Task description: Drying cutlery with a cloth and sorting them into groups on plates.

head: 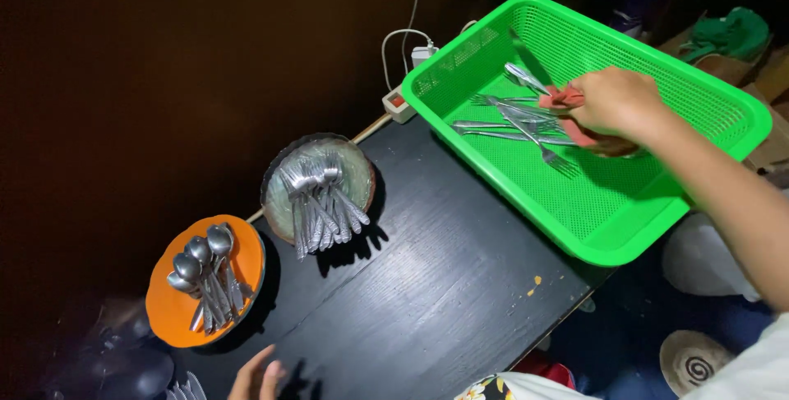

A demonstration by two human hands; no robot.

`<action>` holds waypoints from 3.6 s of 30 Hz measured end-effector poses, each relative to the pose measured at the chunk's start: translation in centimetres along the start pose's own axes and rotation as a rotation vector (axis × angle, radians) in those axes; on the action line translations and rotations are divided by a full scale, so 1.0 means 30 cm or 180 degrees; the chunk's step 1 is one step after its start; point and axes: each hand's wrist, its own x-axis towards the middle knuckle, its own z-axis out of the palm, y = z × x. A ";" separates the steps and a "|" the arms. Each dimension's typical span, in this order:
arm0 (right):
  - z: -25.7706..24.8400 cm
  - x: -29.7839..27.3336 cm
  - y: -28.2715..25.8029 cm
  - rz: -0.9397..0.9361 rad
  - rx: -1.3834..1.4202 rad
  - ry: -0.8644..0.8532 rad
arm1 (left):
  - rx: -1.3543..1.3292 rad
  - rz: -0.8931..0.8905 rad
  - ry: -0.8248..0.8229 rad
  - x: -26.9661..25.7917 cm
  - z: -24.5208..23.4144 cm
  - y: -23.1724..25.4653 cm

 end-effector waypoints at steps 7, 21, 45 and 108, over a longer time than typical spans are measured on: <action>-0.292 -0.515 -0.494 -0.2610 0.0632 0.2444 | -0.2148 0.0549 -0.2915 -0.352 0.226 0.845; 0.089 -0.489 -0.958 -0.3199 0.3047 0.2526 | -0.3047 0.0900 -0.1998 -0.368 0.415 0.856; 0.260 -0.460 -1.113 -0.1574 0.6564 -0.0228 | -0.1342 0.1246 -0.1001 -0.289 0.361 0.787; 0.421 -0.582 -1.013 -0.1136 0.5602 -0.0026 | -0.0365 0.2133 -0.0476 -0.394 0.274 0.881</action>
